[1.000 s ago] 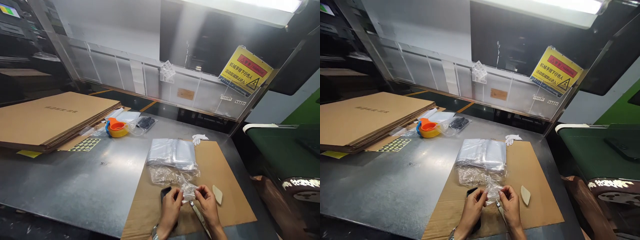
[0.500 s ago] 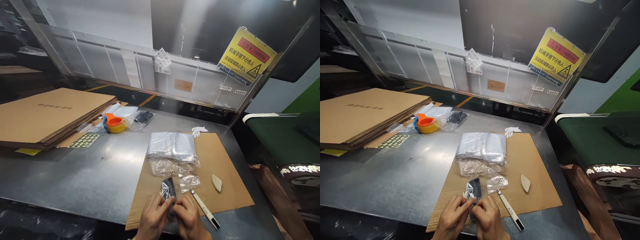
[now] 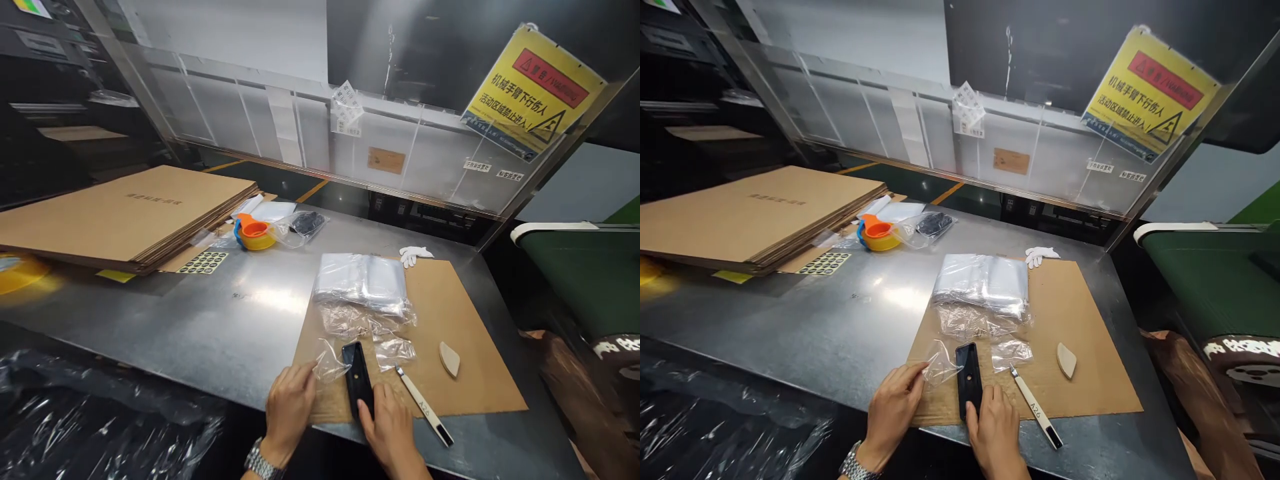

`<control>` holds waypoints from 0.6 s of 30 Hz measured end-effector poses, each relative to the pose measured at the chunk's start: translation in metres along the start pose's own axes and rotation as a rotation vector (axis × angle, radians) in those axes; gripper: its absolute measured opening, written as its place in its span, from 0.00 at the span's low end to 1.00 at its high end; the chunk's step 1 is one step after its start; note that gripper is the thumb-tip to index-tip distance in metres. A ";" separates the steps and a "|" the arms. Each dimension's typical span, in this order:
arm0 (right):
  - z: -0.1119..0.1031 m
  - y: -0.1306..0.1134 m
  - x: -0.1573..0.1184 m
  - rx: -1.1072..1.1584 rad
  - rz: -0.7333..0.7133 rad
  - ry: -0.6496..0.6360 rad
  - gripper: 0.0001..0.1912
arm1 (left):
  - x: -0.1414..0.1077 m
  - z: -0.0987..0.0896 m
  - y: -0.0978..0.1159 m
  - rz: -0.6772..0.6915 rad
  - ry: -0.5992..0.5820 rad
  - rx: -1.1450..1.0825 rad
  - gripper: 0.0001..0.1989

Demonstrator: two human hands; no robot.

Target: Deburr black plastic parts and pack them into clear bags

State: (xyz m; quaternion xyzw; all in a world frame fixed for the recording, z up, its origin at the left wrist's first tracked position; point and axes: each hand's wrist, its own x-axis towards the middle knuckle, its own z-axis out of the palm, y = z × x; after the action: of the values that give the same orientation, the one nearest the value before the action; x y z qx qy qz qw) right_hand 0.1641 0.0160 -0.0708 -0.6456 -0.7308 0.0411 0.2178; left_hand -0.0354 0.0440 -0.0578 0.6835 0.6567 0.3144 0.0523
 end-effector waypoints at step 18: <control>-0.013 0.038 0.071 -0.150 0.035 -0.091 0.07 | -0.002 0.013 0.000 -0.083 -0.047 -0.008 0.14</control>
State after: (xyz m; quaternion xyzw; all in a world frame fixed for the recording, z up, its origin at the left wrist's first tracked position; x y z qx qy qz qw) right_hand 0.1992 0.0875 -0.0536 -0.6703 -0.7295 0.0193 0.1345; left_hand -0.0290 0.0463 -0.0688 0.6626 0.6819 0.2983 0.0834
